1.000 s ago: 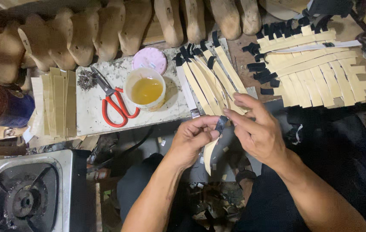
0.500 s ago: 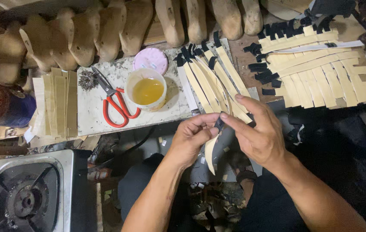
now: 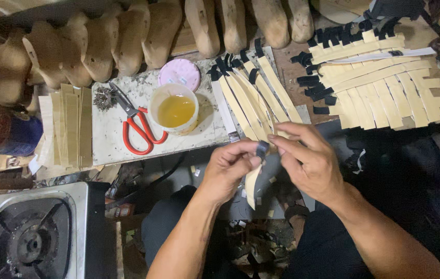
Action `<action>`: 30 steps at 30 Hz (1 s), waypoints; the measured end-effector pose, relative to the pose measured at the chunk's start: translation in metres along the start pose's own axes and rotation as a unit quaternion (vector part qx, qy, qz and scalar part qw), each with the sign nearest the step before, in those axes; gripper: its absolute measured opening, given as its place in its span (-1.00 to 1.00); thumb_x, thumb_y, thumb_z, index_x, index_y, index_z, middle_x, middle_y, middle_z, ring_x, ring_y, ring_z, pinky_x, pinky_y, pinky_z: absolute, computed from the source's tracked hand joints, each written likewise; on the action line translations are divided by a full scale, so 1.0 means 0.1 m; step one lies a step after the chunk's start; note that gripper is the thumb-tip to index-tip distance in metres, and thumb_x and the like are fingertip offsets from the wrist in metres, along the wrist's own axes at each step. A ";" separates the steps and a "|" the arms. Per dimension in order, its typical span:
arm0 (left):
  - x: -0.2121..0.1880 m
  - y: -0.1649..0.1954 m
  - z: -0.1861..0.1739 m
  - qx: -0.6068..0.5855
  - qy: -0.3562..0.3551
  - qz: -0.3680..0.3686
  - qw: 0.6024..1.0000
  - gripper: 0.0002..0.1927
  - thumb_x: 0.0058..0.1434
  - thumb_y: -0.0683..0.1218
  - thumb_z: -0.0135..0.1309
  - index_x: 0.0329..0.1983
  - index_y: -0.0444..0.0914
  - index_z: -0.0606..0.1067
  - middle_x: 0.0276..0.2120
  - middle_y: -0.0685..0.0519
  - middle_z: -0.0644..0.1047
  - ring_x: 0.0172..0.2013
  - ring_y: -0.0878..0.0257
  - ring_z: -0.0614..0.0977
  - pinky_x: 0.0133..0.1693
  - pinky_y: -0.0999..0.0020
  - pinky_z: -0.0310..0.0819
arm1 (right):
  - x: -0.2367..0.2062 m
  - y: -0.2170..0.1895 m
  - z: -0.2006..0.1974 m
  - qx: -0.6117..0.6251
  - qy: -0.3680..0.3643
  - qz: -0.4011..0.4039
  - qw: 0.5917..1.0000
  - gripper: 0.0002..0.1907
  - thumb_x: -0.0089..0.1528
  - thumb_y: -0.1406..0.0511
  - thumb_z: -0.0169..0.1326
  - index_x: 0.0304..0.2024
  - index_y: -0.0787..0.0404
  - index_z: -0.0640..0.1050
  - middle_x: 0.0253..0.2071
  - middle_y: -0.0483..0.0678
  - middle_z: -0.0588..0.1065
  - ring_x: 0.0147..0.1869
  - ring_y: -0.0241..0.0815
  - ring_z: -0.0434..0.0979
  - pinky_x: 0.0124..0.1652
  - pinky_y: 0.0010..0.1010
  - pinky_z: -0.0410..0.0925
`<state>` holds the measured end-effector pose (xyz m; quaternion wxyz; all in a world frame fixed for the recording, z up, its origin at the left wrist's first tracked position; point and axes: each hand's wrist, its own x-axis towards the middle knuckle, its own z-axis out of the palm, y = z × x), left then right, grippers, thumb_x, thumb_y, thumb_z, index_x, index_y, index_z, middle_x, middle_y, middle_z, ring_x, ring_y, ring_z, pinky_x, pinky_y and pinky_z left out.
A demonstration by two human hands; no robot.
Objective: The person attaches small black tape pieces to the ends of thin wooden strips, dipping a finger into a cup of yellow liquid between pieces. They fold and press the tape onto each strip and arrange the finished strips with stacks of similar strips on the workbench.
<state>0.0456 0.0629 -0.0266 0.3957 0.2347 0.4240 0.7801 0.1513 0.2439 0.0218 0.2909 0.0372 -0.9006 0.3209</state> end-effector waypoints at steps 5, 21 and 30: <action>0.07 0.04 -0.02 -0.140 0.130 0.054 0.980 -0.83 0.35 -0.30 0.06 -0.01 -0.37 0.52 -0.18 -0.05 0.61 -0.20 0.22 0.64 -0.06 0.27 0.56 | -0.13 0.01 0.19 0.169 -0.072 0.028 0.983 -0.48 0.23 0.37 0.17 0.24 0.35 0.42 0.08 0.12 0.56 0.02 -0.10 0.65 -0.05 -0.45 0.59; 0.11 0.16 -0.01 -0.206 0.189 0.110 0.954 -0.86 0.36 -0.28 0.04 -0.03 -0.33 0.46 -0.14 -0.06 0.58 -0.17 0.19 0.64 -0.05 0.23 0.56 | -0.12 -0.04 0.24 0.174 -0.118 0.113 0.971 -0.34 0.19 0.39 0.20 0.32 0.35 0.33 0.01 0.10 0.59 -0.01 -0.12 0.65 -0.10 -0.36 0.56; 0.10 0.15 -0.04 -0.196 0.160 0.140 0.957 -0.86 0.38 -0.27 0.05 -0.02 -0.32 0.45 -0.10 -0.07 0.58 -0.10 0.14 0.64 0.03 0.21 0.56 | -0.19 0.16 0.23 0.163 -0.102 0.171 0.966 -0.49 0.27 0.42 0.10 0.28 0.34 0.39 -0.15 0.05 0.66 -0.23 -0.20 0.71 -0.33 -0.46 0.53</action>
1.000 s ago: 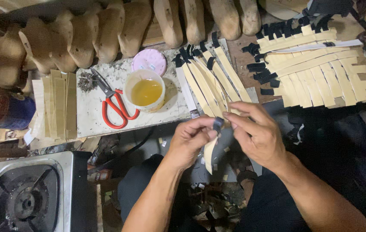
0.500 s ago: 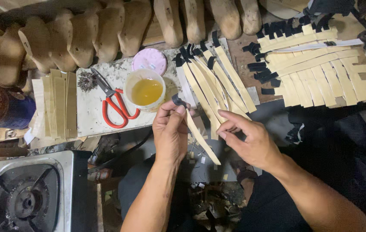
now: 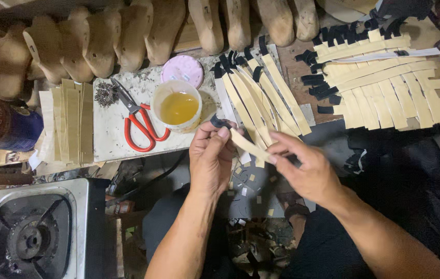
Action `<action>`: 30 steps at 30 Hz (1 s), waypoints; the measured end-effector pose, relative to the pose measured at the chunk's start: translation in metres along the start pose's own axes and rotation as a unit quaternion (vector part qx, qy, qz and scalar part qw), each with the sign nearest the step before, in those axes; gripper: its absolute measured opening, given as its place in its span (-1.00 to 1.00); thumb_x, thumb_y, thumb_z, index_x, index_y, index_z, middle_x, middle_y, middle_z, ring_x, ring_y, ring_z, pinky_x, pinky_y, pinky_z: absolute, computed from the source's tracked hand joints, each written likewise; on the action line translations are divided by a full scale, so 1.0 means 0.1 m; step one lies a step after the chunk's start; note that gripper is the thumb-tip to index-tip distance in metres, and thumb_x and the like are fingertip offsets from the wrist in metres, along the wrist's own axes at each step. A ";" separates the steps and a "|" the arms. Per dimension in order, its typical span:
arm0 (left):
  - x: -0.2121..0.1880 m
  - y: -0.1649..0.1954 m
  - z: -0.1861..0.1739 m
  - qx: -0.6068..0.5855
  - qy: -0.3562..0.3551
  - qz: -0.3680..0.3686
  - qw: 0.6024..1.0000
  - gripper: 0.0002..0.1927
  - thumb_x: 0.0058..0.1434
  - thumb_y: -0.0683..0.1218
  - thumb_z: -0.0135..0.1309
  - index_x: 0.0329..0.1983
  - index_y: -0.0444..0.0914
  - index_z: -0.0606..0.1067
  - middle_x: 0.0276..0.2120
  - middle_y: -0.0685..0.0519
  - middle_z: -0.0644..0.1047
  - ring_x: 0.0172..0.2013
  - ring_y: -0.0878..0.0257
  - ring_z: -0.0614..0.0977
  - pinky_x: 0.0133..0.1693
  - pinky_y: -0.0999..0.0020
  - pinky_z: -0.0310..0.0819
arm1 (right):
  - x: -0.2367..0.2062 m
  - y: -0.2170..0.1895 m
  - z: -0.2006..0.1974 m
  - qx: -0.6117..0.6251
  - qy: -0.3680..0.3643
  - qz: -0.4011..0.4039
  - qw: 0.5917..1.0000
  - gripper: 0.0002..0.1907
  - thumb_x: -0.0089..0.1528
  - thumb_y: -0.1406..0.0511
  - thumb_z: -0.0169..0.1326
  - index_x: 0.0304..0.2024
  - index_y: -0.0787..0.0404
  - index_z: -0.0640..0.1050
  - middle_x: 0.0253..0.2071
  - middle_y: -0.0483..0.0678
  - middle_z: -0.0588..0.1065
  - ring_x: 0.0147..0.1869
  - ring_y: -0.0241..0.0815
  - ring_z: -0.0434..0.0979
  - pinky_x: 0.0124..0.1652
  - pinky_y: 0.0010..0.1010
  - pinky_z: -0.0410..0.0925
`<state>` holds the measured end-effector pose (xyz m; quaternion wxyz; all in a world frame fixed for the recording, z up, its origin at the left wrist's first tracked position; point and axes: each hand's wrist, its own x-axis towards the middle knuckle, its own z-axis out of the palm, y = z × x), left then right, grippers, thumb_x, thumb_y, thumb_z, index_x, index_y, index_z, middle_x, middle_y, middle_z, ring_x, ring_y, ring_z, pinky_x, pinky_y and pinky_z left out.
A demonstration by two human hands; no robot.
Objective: The person attaches small black tape pieces to the ends of thin wooden strips, dipping a finger into a cup of yellow liquid between pieces. They fold and press the tape onto each strip and arrange the finished strips with stacks of similar strips on the workbench.
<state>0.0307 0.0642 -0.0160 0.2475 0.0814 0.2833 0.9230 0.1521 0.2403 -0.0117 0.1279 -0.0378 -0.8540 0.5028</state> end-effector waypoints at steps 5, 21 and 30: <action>0.01 0.00 -0.01 0.044 0.024 -0.004 0.999 -0.79 0.40 -0.23 0.05 0.08 -0.32 0.45 -0.04 -0.07 0.57 -0.08 0.17 0.63 -0.02 0.28 0.54 | 0.01 0.06 -0.14 -0.022 0.102 -0.063 0.993 -0.53 0.32 0.47 0.09 0.29 0.39 0.39 -0.09 0.10 0.61 -0.09 -0.22 0.66 -0.12 -0.49 0.58; 0.03 -0.05 -0.03 0.083 0.029 -0.007 0.996 -0.80 0.40 -0.20 0.05 0.06 -0.32 0.46 -0.07 -0.07 0.58 -0.10 0.18 0.62 -0.03 0.30 0.51 | 0.07 0.18 -0.27 0.041 0.121 0.013 0.992 -0.51 0.32 0.49 0.10 0.32 0.36 0.40 -0.06 0.01 0.58 -0.09 -0.36 0.55 -0.10 -0.54 0.44; 0.03 -0.03 -0.03 0.105 0.027 -0.009 0.994 -0.82 0.39 -0.20 0.05 0.03 -0.34 0.48 -0.10 -0.07 0.59 -0.13 0.19 0.63 -0.03 0.31 0.50 | 0.15 0.17 -0.25 -0.015 0.121 0.002 0.993 -0.52 0.28 0.50 0.11 0.27 0.36 0.45 -0.04 0.03 0.61 -0.05 -0.29 0.60 -0.05 -0.48 0.47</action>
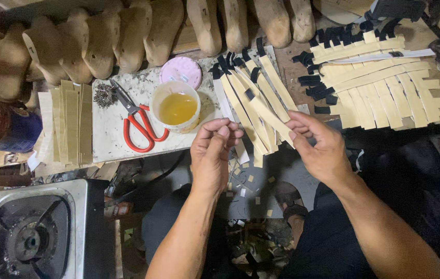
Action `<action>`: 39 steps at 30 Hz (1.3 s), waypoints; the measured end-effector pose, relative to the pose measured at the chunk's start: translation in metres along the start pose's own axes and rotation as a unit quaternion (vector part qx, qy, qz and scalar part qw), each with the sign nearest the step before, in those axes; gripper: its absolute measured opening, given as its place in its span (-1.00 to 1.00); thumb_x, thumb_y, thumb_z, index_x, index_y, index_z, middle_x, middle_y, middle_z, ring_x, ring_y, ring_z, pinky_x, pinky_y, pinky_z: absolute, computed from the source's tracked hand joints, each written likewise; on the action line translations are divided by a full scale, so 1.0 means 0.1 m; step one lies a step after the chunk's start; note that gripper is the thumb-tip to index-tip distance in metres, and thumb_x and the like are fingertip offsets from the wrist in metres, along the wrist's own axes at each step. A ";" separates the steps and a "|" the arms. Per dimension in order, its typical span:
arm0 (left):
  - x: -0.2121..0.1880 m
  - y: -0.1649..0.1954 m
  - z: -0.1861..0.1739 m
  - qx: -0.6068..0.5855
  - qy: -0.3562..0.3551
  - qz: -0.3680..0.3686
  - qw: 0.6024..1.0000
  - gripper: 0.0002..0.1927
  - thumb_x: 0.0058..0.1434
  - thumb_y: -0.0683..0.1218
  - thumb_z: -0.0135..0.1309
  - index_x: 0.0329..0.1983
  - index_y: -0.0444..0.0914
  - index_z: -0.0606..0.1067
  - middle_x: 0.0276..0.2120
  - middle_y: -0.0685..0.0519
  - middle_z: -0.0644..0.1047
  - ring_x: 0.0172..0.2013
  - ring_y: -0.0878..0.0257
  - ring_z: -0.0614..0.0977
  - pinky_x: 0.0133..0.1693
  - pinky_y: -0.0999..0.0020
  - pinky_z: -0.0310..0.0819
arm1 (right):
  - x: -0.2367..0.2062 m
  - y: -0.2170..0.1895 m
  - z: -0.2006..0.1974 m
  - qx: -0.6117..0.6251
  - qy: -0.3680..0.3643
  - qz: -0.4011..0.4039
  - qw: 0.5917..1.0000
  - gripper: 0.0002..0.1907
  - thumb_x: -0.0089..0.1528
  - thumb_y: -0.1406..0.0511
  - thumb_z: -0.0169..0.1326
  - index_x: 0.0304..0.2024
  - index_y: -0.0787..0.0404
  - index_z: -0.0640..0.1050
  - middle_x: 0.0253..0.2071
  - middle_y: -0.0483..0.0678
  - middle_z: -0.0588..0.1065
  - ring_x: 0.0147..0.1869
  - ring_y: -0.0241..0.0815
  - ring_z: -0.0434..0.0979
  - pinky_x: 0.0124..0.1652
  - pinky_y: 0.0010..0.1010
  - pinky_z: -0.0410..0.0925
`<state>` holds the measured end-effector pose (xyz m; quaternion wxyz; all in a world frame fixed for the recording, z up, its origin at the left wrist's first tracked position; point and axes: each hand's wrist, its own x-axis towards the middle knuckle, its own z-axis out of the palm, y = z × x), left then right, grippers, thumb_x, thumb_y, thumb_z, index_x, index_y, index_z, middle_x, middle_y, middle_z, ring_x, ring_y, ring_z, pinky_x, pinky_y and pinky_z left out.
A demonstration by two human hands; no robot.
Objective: The person attaches small black tape pieces to the ends of thin wooden strips, dipping a finger into a cup of yellow liquid between pieces. They fold and press the tape onto each strip and arrange the finished strips with stacks of similar strips on the workbench.
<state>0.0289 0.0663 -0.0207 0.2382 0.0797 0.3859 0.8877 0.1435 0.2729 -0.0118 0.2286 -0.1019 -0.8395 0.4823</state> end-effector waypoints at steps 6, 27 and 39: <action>0.00 -0.02 -0.01 0.040 -0.016 -0.014 0.999 -0.83 0.41 -0.21 0.03 0.02 -0.36 0.49 -0.11 -0.07 0.60 -0.14 0.21 0.62 -0.07 0.37 0.47 | 0.03 -0.07 0.03 -0.014 -0.023 -0.005 1.000 -0.57 0.29 0.50 0.09 0.23 0.34 0.49 -0.01 0.05 0.61 0.00 -0.26 0.63 -0.02 -0.47 0.50; 0.03 -0.07 -0.07 0.043 -0.007 -0.005 0.999 -0.83 0.39 -0.21 0.03 0.01 -0.36 0.50 -0.13 -0.09 0.62 -0.18 0.21 0.63 -0.09 0.34 0.49 | 0.19 0.17 -0.15 0.076 0.106 -0.003 0.991 -0.64 0.34 0.59 0.06 0.20 0.39 0.50 0.05 0.00 0.49 -0.01 -0.34 0.53 -0.08 -0.58 0.43; 0.05 -0.01 -0.05 0.030 0.001 0.020 0.999 -0.83 0.40 -0.21 0.03 0.00 -0.37 0.49 -0.14 -0.07 0.59 -0.19 0.20 0.61 -0.07 0.30 0.49 | 0.19 0.31 -0.30 0.050 0.108 -0.001 0.993 -0.67 0.34 0.59 0.07 0.16 0.42 0.52 0.02 -0.02 0.50 -0.06 -0.38 0.52 -0.12 -0.62 0.40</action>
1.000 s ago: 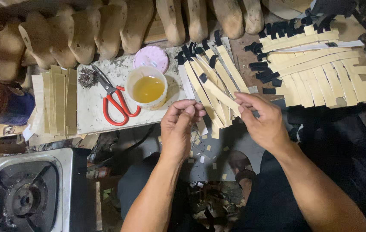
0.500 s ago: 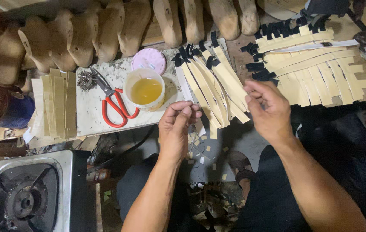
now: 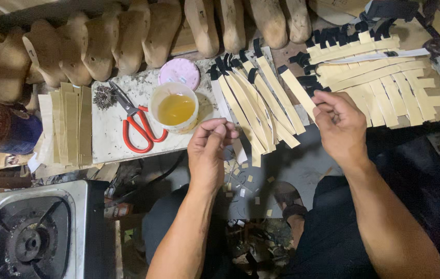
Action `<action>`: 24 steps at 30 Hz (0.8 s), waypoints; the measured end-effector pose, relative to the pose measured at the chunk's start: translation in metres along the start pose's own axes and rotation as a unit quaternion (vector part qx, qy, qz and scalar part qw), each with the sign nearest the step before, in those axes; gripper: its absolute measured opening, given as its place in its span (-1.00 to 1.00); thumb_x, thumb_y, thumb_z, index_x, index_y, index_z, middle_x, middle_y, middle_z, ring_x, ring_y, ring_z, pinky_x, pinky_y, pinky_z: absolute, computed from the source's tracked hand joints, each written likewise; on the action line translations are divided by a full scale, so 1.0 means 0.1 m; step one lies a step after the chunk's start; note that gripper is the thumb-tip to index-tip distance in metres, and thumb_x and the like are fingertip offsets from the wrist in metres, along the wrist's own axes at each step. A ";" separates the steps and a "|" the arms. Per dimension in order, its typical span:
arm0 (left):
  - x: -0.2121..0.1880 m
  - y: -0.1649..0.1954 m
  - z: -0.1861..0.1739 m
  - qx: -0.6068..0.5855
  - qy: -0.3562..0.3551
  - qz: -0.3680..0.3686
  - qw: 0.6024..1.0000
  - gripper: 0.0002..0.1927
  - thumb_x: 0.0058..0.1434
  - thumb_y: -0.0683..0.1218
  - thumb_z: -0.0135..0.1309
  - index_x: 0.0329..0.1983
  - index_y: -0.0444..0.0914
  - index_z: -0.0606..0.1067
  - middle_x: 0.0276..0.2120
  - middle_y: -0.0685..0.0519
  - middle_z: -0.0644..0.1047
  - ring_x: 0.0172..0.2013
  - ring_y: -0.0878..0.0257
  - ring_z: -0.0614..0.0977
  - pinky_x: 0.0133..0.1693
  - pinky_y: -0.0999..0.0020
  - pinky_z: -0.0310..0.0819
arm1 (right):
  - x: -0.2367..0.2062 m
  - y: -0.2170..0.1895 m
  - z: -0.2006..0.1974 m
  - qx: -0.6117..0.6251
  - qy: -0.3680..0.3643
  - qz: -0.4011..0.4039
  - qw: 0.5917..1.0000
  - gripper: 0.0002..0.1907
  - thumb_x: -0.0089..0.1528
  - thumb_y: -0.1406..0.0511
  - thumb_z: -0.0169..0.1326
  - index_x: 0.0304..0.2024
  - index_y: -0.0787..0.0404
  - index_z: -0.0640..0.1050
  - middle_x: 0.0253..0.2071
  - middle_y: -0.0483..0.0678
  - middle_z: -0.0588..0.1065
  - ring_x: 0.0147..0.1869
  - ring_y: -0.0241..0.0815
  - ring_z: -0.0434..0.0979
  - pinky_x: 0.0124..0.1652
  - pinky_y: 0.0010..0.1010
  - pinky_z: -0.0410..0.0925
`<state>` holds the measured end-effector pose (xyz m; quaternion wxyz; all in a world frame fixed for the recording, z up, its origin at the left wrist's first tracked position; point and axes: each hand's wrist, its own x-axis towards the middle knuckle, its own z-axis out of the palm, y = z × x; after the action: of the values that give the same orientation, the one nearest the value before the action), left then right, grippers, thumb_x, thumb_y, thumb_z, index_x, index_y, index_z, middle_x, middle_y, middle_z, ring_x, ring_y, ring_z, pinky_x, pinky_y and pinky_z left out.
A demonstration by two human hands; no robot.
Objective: The person attaches small black tape pieces to the ends of thin wooden strips, dipping a finger into a cup of yellow liquid between pieces. They fold and press the tape onto each strip and arrange the finished strips with stacks of similar strips on the workbench.
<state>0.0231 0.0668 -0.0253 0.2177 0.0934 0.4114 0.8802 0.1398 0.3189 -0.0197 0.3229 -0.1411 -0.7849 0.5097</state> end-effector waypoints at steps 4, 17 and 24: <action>0.01 0.03 -0.04 -0.007 0.009 0.002 1.000 -0.83 0.39 -0.20 0.04 0.00 -0.36 0.48 -0.14 -0.07 0.58 -0.18 0.19 0.61 -0.06 0.28 0.49 | 0.05 -0.03 -0.02 0.000 0.010 0.011 1.000 -0.69 0.35 0.57 0.06 0.15 0.42 0.52 0.02 -0.04 0.51 -0.06 -0.39 0.54 -0.15 -0.63 0.40; 0.03 0.12 -0.10 0.011 0.022 0.055 0.998 -0.84 0.40 -0.23 0.04 0.01 -0.37 0.47 -0.13 -0.09 0.58 -0.17 0.19 0.60 -0.06 0.30 0.50 | 0.00 -0.24 0.27 -0.042 -0.063 -0.066 0.995 -0.70 0.30 0.55 0.13 0.08 0.33 0.57 0.00 -0.03 0.54 -0.04 -0.36 0.57 -0.09 -0.60 0.47; -0.01 0.10 -0.07 0.080 0.029 0.047 0.995 -0.86 0.39 -0.23 0.05 -0.03 -0.38 0.49 -0.14 -0.08 0.61 -0.18 0.22 0.63 -0.05 0.32 0.54 | 0.10 -0.32 0.33 -0.059 -0.052 -0.050 0.996 -0.71 0.30 0.56 0.14 0.07 0.34 0.59 0.02 0.01 0.53 -0.08 -0.34 0.57 -0.15 -0.60 0.44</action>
<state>0.0187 0.0561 -0.0219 0.1562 0.1037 0.4815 0.8562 0.1138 0.2871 0.0035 0.2980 -0.0932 -0.8353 0.4526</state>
